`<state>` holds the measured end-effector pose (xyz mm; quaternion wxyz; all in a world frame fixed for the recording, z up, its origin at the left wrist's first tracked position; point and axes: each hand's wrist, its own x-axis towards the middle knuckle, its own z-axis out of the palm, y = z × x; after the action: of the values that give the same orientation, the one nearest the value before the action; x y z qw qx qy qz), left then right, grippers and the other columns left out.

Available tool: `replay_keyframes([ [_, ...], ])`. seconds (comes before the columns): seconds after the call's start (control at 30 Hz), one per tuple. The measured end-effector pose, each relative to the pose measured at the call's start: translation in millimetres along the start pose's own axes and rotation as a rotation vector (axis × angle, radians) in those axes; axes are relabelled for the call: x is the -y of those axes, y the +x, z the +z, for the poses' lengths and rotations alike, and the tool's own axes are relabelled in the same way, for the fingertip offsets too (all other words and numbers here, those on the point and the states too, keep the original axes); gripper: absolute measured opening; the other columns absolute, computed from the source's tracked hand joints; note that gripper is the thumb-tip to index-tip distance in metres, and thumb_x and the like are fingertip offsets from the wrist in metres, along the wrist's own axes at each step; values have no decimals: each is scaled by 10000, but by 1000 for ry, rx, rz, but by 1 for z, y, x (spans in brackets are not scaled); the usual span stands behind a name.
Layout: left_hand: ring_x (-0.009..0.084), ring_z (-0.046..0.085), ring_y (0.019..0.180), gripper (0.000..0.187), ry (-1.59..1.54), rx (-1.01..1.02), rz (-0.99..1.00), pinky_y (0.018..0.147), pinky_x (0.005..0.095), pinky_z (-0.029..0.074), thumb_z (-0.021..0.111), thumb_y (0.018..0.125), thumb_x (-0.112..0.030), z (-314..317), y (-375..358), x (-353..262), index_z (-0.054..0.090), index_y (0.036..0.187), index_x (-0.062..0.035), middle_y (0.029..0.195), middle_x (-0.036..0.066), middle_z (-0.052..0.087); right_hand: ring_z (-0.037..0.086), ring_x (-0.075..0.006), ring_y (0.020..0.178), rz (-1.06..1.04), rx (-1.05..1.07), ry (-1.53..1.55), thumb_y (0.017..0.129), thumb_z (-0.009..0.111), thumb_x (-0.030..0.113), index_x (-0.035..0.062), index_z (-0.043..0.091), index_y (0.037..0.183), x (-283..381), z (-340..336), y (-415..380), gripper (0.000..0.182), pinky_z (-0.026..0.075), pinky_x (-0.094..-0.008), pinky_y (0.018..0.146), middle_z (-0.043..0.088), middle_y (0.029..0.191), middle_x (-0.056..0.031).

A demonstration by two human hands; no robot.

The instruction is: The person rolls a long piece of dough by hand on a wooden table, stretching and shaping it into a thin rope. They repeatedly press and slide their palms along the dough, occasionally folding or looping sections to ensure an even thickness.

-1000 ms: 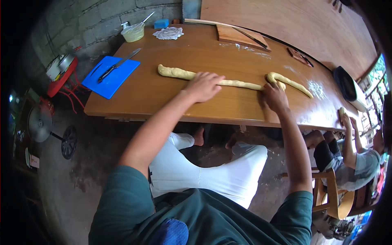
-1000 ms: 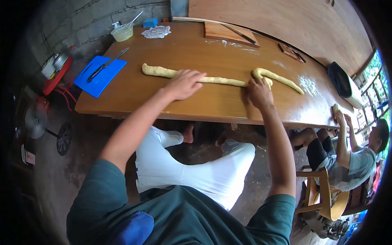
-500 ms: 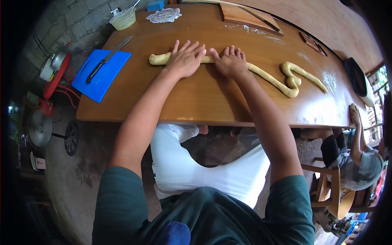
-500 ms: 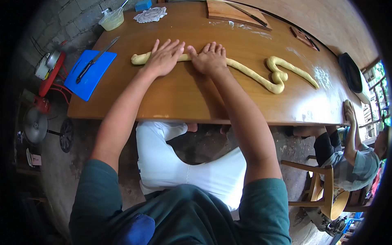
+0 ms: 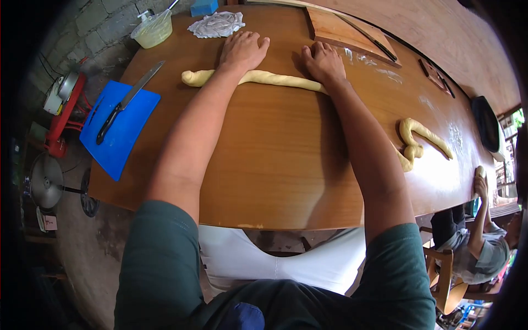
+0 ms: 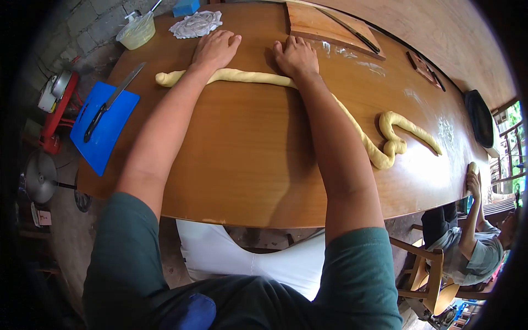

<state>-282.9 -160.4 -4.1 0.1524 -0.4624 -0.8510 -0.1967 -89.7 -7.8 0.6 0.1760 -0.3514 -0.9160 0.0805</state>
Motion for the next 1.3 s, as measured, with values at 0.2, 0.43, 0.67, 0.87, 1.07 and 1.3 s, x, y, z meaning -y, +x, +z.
replay_keyframes([
  [0.2, 315, 617, 1308, 417, -222, 64, 109, 1137, 480, 450, 526, 1067, -411, -45, -45, -15, 729, 1260, -103, 1320, 114, 719, 553, -347, 1421, -259, 55, 143, 1103, 389, 538, 65, 643, 1370, 4, -18, -45, 599, 410, -503, 1196, 623, 1493, -152],
  [0.43, 300, 509, 1477, 616, -33, 27, 222, 1234, 470, 360, 553, 1053, -495, -64, -145, -17, 546, 1554, -137, 1615, 108, 536, 536, -323, 1461, -402, -104, -59, 1105, 432, 547, 17, 615, 1406, 10, -31, -157, 636, 421, -486, 1204, 598, 1544, -163],
  [0.67, 311, 620, 1257, 401, -81, 207, 364, 1086, 467, 420, 672, 1023, -325, -144, -222, -11, 666, 1365, -117, 1304, 104, 689, 682, -346, 1158, -394, -32, 24, 1007, 654, 211, 94, 676, 1204, -39, -93, -236, 230, 546, -470, 982, 745, 1188, -126],
  [0.87, 320, 628, 1196, 339, -203, 99, 487, 1065, 478, 438, 697, 1001, -246, -148, -255, -16, 698, 1317, -126, 1206, 93, 696, 688, -323, 1034, -449, -129, -156, 943, 674, 120, 143, 665, 1084, -84, -125, -264, 143, 525, -455, 960, 709, 995, -76],
  [1.07, 345, 576, 1354, 464, -99, -99, 432, 1198, 491, 387, 664, 994, -169, -143, -275, -56, 619, 1443, -61, 1390, 143, 656, 557, -366, 1359, -444, -196, -50, 973, 618, 143, -33, 620, 1349, 4, -112, -281, 415, 445, -463, 1173, 639, 1400, -200],
  [1.3, 322, 182, 1655, 648, -12, 206, 324, 1347, 521, 110, 275, 1127, -330, -92, -239, -64, 228, 1709, -48, 1785, 144, 215, 127, -372, 1660, -187, 130, 59, 1082, 220, 687, -58, 240, 1671, 90, -40, -234, 950, 37, -558, 1336, 200, 1758, -269],
])
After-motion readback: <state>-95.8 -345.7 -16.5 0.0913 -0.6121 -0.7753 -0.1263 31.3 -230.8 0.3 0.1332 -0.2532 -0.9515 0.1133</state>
